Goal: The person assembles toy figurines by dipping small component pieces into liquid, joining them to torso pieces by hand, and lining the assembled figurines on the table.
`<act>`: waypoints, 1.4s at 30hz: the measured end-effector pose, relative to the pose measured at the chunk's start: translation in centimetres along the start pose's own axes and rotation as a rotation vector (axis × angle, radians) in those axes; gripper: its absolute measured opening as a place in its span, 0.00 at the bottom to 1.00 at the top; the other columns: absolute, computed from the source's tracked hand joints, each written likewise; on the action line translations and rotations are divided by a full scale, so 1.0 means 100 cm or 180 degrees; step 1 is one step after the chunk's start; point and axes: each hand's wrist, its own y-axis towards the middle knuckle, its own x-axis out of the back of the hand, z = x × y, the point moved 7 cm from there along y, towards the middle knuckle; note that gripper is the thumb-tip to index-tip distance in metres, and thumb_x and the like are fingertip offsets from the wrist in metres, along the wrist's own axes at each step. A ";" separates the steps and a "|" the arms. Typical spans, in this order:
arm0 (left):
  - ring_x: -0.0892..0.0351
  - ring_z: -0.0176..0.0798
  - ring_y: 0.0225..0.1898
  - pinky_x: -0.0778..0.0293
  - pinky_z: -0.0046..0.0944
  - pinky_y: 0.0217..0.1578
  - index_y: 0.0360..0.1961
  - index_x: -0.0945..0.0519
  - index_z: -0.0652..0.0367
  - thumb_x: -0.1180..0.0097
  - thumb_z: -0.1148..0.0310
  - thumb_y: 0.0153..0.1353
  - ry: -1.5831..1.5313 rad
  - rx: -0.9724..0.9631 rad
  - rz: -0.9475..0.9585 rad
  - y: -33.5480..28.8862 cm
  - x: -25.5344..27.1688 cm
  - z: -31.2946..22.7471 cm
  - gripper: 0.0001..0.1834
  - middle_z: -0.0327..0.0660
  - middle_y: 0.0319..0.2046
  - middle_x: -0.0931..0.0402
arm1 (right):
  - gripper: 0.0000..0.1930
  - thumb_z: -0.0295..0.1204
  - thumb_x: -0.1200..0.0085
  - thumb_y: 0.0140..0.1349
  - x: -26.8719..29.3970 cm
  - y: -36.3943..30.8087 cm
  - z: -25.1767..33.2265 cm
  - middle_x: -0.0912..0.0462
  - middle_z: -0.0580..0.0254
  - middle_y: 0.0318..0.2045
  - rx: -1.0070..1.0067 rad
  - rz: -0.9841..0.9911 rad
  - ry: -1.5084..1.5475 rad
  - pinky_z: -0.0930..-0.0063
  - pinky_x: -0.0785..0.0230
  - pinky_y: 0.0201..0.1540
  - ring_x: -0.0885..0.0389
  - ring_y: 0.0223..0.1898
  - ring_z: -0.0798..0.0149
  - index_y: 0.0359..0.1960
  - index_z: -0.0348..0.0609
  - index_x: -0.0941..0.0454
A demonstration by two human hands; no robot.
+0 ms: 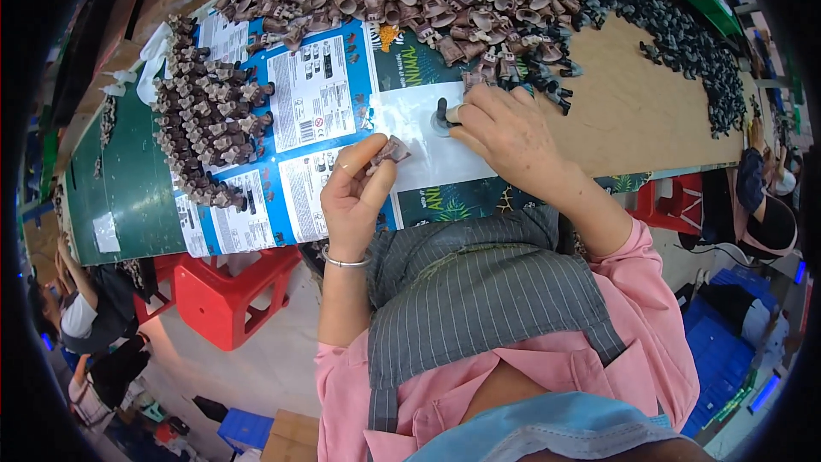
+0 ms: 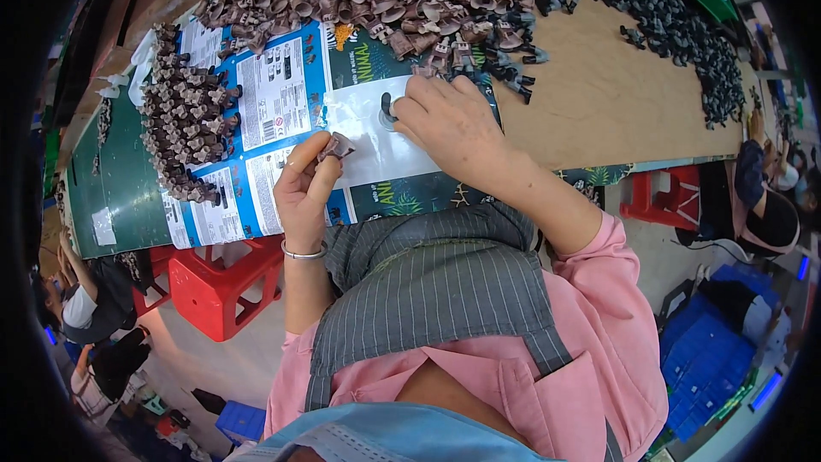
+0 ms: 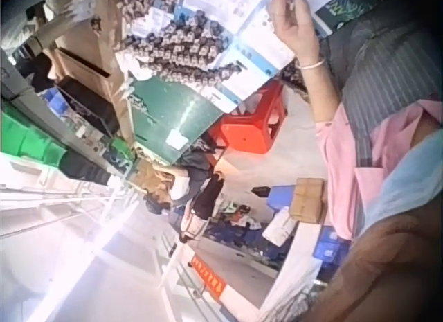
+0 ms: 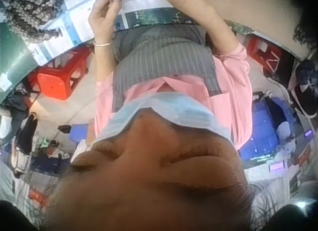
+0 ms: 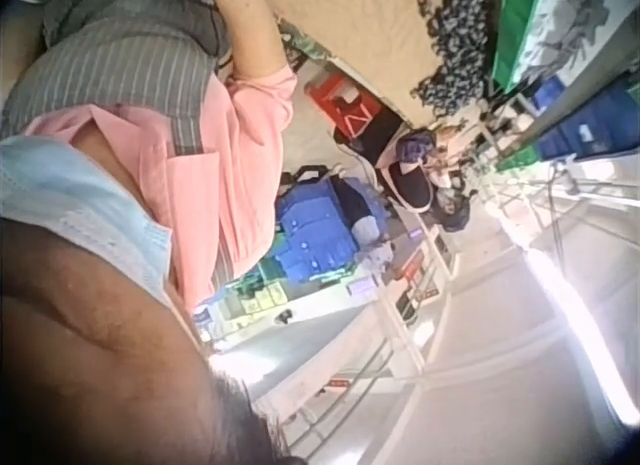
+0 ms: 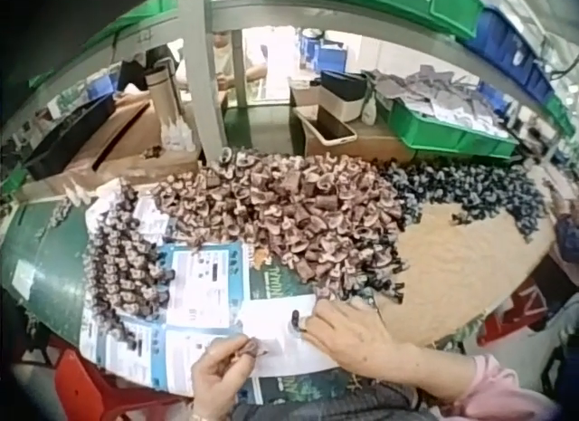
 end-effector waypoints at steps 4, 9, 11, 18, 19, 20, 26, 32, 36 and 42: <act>0.23 0.30 0.49 0.28 0.29 0.51 0.54 0.23 0.66 0.40 0.84 0.59 -0.0154 0.0167 0.0010 0.003 -0.008 0.000 0.21 0.38 0.48 0.24 | 0.10 0.32 0.36 0.53 -0.002 0.000 0.001 0.27 0.65 0.33 0.0041 0.0043 0.0027 0.68 0.41 0.36 0.24 0.36 0.62 0.34 0.46 0.23; 0.23 0.30 0.48 0.28 0.29 0.50 0.54 0.22 0.65 0.40 0.83 0.60 -0.0184 0.0289 -0.0027 0.009 -0.021 -0.002 0.20 0.38 0.47 0.22 | 0.09 0.35 0.38 0.54 -0.001 -0.007 -0.009 0.27 0.65 0.33 -0.0149 -0.0052 0.0034 0.67 0.40 0.37 0.23 0.37 0.63 0.34 0.48 0.23; 0.22 0.30 0.47 0.27 0.29 0.50 0.54 0.22 0.65 0.40 0.82 0.60 -0.0161 0.0303 0.0001 0.009 -0.026 -0.003 0.19 0.38 0.47 0.21 | 0.09 0.35 0.38 0.54 -0.001 -0.009 -0.011 0.27 0.65 0.33 -0.0201 -0.0072 0.0232 0.67 0.40 0.37 0.23 0.36 0.62 0.34 0.48 0.23; 0.20 0.29 0.42 0.24 0.29 0.44 0.54 0.21 0.62 0.39 0.76 0.63 -0.0418 0.0560 0.0014 0.013 -0.042 -0.006 0.17 0.39 0.45 0.19 | 0.08 0.27 0.38 0.57 -0.004 -0.025 -0.038 0.25 0.60 0.32 -0.1220 -0.0669 0.2753 0.71 0.33 0.37 0.23 0.33 0.60 0.39 0.40 0.19; 0.19 0.29 0.39 0.22 0.29 0.41 0.54 0.21 0.61 0.40 0.74 0.64 -0.0497 0.0607 0.0045 0.013 -0.045 -0.007 0.17 0.39 0.45 0.19 | 0.09 0.26 0.39 0.58 -0.002 -0.025 -0.035 0.25 0.59 0.32 -0.1105 -0.0759 0.2817 0.72 0.32 0.37 0.23 0.32 0.60 0.39 0.40 0.19; 0.19 0.30 0.39 0.22 0.29 0.41 0.54 0.21 0.61 0.41 0.73 0.65 -0.0515 0.0538 0.0114 0.013 -0.049 -0.009 0.16 0.39 0.44 0.19 | 0.09 0.26 0.39 0.58 0.000 -0.024 -0.031 0.25 0.59 0.32 -0.1095 -0.0761 0.2839 0.72 0.32 0.37 0.23 0.32 0.60 0.39 0.40 0.19; 0.21 0.28 0.39 0.22 0.29 0.41 0.54 0.21 0.61 0.42 0.74 0.65 -0.1358 0.0793 -0.0036 0.010 -0.042 -0.001 0.16 0.39 0.45 0.19 | 0.10 0.30 0.37 0.54 0.018 -0.008 0.018 0.23 0.64 0.32 0.0084 -0.0899 0.1104 0.67 0.39 0.30 0.24 0.32 0.61 0.38 0.43 0.19; 0.20 0.29 0.43 0.24 0.26 0.39 0.61 0.28 0.59 0.41 0.82 0.60 -0.0566 -0.0260 -0.0469 0.004 -0.008 -0.036 0.27 0.42 0.46 0.19 | 0.09 0.31 0.36 0.51 -0.007 0.006 0.048 0.27 0.66 0.29 0.0449 -0.0659 0.0800 0.69 0.39 0.33 0.25 0.30 0.64 0.33 0.46 0.22; 0.19 0.29 0.38 0.23 0.26 0.33 0.61 0.29 0.60 0.39 0.80 0.58 0.0889 -0.0657 -0.0463 0.000 0.008 -0.044 0.28 0.43 0.44 0.18 | 0.08 0.33 0.36 0.51 -0.022 0.020 0.063 0.28 0.68 0.26 0.0656 -0.0407 0.0460 0.68 0.39 0.33 0.24 0.29 0.65 0.26 0.48 0.24; 0.20 0.37 0.29 0.24 0.35 0.32 0.51 0.20 0.61 0.33 0.75 0.52 0.2090 -0.0924 -0.0376 -0.001 0.013 -0.042 0.23 0.44 0.34 0.17 | 0.08 0.34 0.38 0.55 -0.027 0.030 0.046 0.27 0.66 0.25 0.0322 -0.0113 0.0689 0.65 0.37 0.31 0.24 0.27 0.60 0.26 0.46 0.23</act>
